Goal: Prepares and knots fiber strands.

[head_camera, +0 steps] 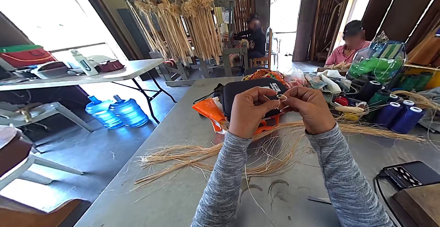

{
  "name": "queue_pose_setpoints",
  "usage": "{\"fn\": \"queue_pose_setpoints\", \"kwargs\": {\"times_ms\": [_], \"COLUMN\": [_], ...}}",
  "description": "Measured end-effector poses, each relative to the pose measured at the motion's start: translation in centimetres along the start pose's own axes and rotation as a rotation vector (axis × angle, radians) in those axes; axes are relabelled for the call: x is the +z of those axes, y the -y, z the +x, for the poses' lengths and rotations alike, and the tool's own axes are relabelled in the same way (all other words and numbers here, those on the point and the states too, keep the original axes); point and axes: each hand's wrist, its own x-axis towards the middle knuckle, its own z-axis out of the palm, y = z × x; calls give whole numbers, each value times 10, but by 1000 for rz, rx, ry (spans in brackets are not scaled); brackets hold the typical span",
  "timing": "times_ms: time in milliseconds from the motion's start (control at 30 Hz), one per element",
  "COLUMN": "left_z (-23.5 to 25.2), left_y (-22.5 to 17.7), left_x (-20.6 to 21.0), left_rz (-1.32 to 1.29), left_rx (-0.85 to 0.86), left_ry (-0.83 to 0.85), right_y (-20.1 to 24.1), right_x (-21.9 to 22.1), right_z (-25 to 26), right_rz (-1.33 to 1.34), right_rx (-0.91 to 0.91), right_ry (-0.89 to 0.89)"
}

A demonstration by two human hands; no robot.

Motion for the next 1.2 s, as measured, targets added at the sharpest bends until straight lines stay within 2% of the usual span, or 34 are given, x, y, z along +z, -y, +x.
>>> {"fn": "queue_pose_setpoints", "kwargs": {"times_ms": [333, 533, 1200], "left_z": [-2, 6, 9], "left_y": [7, 8, 13], "left_x": [5, 8, 10], "left_rz": [47, 10, -47], "left_rx": [125, 34, 25], "left_ry": [-38, -113, -71], "right_y": [0, -2, -2], "right_x": [1, 2, -2], "right_z": [-1, 3, 5], "right_rz": [-15, 20, -3], "right_rx": [30, 46, 104], "right_ry": [20, 29, 29]}}
